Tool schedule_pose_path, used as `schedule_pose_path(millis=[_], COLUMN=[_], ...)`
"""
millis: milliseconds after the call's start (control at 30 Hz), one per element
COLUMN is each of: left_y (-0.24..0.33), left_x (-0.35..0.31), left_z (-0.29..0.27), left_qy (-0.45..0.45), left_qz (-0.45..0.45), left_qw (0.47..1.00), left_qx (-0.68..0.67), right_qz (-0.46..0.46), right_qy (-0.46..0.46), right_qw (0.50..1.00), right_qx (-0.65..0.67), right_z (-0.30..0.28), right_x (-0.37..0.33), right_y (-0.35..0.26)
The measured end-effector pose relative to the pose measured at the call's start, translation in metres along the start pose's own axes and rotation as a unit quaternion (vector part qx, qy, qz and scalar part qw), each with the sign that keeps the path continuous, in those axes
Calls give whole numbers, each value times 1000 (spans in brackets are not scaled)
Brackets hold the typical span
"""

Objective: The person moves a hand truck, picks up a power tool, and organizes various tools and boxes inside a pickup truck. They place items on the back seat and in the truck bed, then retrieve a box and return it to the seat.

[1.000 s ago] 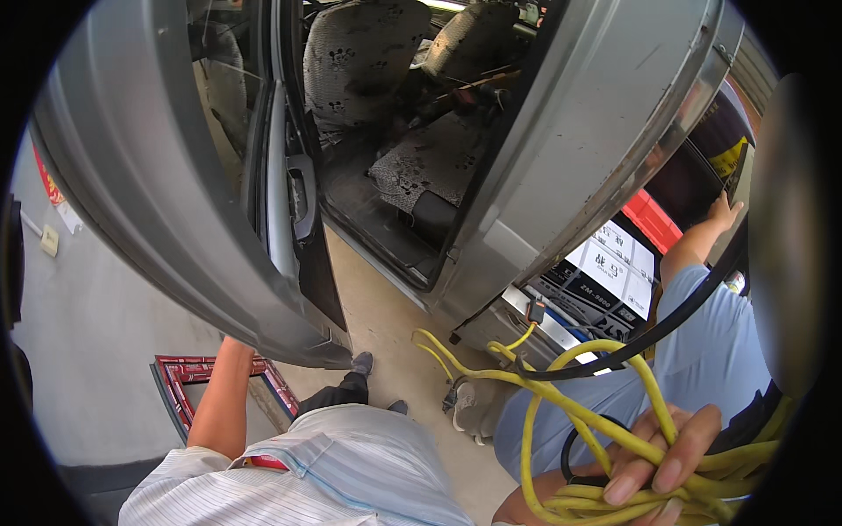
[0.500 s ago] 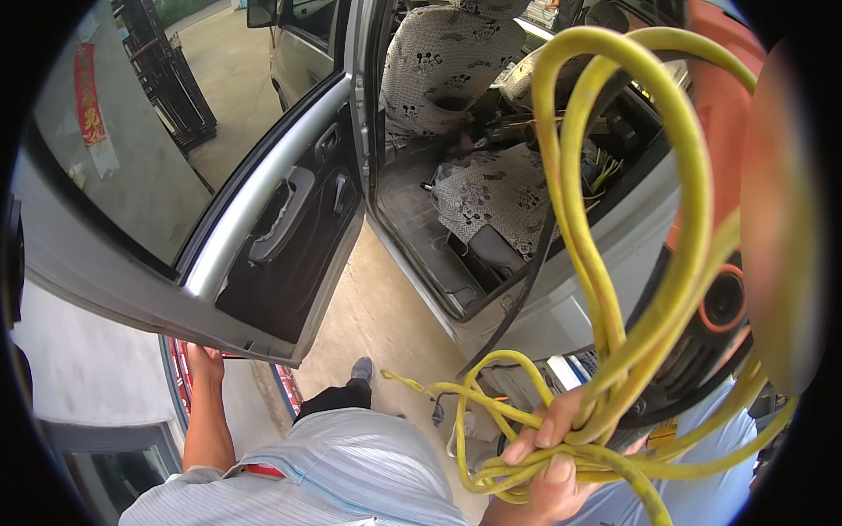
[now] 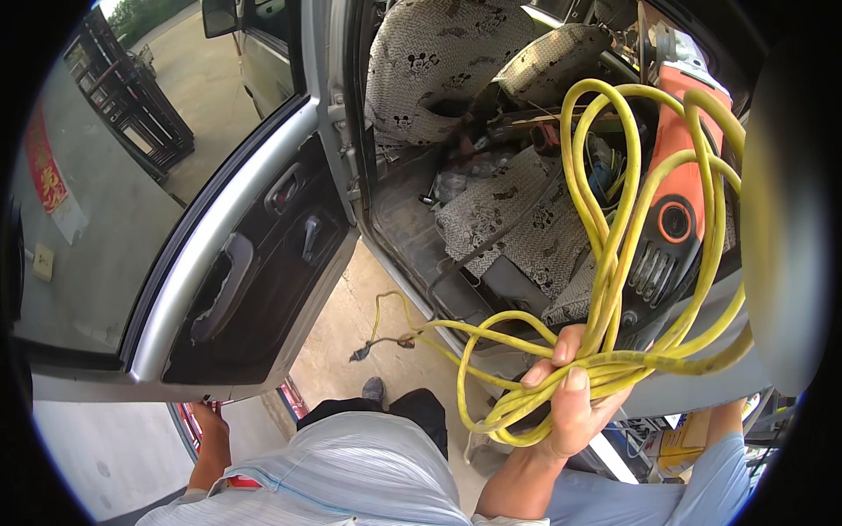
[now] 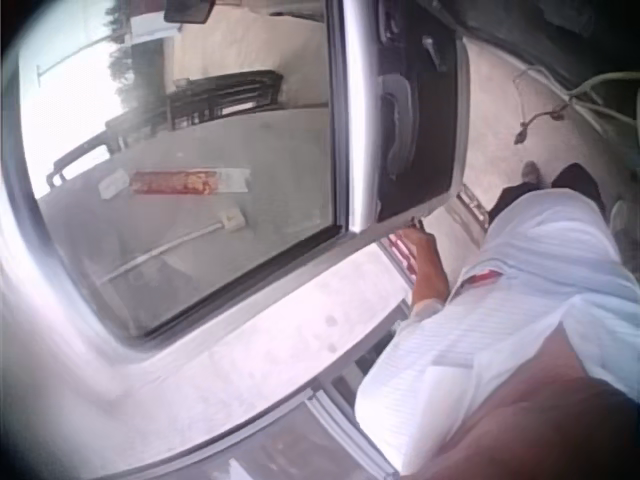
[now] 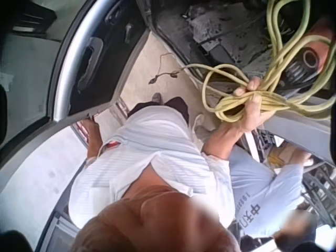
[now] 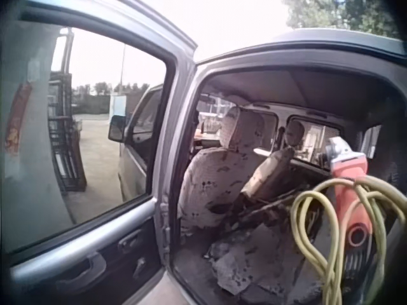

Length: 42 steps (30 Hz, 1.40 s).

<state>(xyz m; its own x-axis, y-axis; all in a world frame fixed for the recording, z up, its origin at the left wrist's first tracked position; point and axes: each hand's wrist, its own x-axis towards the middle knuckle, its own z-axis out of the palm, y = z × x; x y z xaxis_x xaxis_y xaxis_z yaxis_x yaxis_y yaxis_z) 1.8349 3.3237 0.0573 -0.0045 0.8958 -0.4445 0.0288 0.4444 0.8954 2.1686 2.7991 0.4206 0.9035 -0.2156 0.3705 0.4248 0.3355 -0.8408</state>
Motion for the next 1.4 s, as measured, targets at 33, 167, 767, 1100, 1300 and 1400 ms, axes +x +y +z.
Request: schedule_pose_path(millis=[33, 167, 767, 1100, 1300, 1400], left_y=[-1, -103, -1, -61, -43, -53], left_x=[-1, 20, -270, -286, -291, -253], left_z=[2, -26, 581, 729, 772, 780], left_qy=[5, 25, -720, -795, -791, -727], left_qz=[-4, -177, 159, 26, -20, 258], left_qw=[1000, 968, 599, 572, 542, 487], left_qx=[3, 175, 313, 200, 281, 411], right_qz=[-12, -12, 279, 242, 232, 229], right_qy=[2, 31, 38, 107, 183, 270], right_qw=[1000, 999, 958, 963, 952, 935], right_qx=[-2, 19, 59, 43, 80, -2], right_z=[6, 16, 70, 61, 22, 3], right_x=[11, 54, 186, 262, 294, 300], right_y=[6, 39, 213, 252, 261, 260])
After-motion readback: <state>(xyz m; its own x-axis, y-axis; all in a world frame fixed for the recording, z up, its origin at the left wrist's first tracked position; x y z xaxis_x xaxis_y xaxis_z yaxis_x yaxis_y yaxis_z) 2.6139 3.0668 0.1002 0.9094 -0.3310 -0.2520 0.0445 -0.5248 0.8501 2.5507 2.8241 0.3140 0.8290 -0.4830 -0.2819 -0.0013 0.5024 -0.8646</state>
